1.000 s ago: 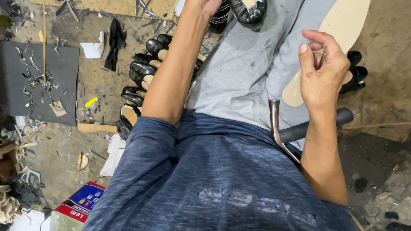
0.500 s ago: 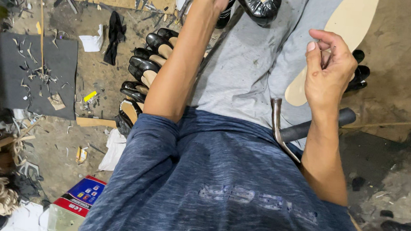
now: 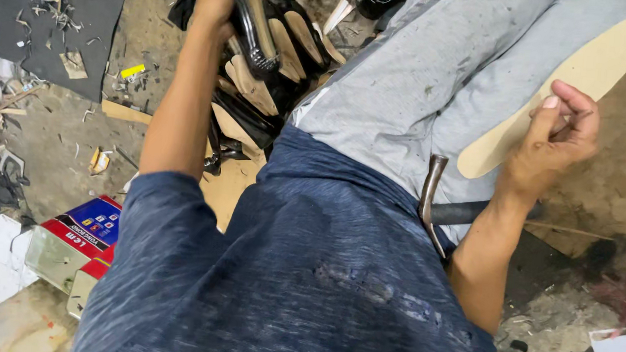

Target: The person repeatedly picks up shoe insoles and black shoe uppers, aligns the insole to the upper, and presses it into place. The person handles multiple pairs, placing each completed unit aside and continuing the same process.

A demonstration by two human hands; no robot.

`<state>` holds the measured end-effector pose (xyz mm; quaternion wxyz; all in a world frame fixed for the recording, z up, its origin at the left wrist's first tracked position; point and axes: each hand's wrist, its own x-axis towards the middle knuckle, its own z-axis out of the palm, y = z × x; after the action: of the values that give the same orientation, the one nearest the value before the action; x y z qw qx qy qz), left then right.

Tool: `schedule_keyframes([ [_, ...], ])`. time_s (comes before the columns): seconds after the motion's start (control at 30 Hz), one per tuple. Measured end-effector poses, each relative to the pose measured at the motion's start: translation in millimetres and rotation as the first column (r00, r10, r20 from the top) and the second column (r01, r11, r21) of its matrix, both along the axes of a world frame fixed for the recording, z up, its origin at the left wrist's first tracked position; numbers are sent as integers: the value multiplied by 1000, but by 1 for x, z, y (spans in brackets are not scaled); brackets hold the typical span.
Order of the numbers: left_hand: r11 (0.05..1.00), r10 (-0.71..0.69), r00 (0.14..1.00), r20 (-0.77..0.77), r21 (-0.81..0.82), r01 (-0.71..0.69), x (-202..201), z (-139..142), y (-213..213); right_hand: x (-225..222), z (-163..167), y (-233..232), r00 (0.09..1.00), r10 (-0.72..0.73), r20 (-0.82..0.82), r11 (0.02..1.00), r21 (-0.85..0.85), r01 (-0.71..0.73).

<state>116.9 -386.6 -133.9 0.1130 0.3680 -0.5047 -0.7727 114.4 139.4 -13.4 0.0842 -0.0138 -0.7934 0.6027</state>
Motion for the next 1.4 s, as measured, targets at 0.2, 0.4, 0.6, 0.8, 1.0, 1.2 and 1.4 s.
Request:
schedule_keyframes([
  [0.2,936,180,840,511,-351,13,108,-28,-31,-3,1,-8,999,32,-2,998,45,-32],
  [0.4,666,329,397,857,-508,546,155,-55,-3,-1,-3,-16,1000,-6,26,1000,-9,6],
  [0.6,523,387,424,819,-574,631,144,-68,18,5,13,-13,1000,-7,17,999,-35,7],
  [0.8,481,113,403,908,-404,778,144,-55,-4,14,8,82,939,-343,11,929,-142,341],
  [1.0,561,-2,319,948,-263,785,129,-57,1,8,-100,170,779,-458,429,718,-338,608],
  [1.2,517,-76,658,749,-535,668,113,-62,16,19,-188,144,541,-542,643,803,208,558],
  [1.4,575,-340,837,428,-610,546,38,-40,57,5,-199,93,551,-700,455,665,698,267],
])
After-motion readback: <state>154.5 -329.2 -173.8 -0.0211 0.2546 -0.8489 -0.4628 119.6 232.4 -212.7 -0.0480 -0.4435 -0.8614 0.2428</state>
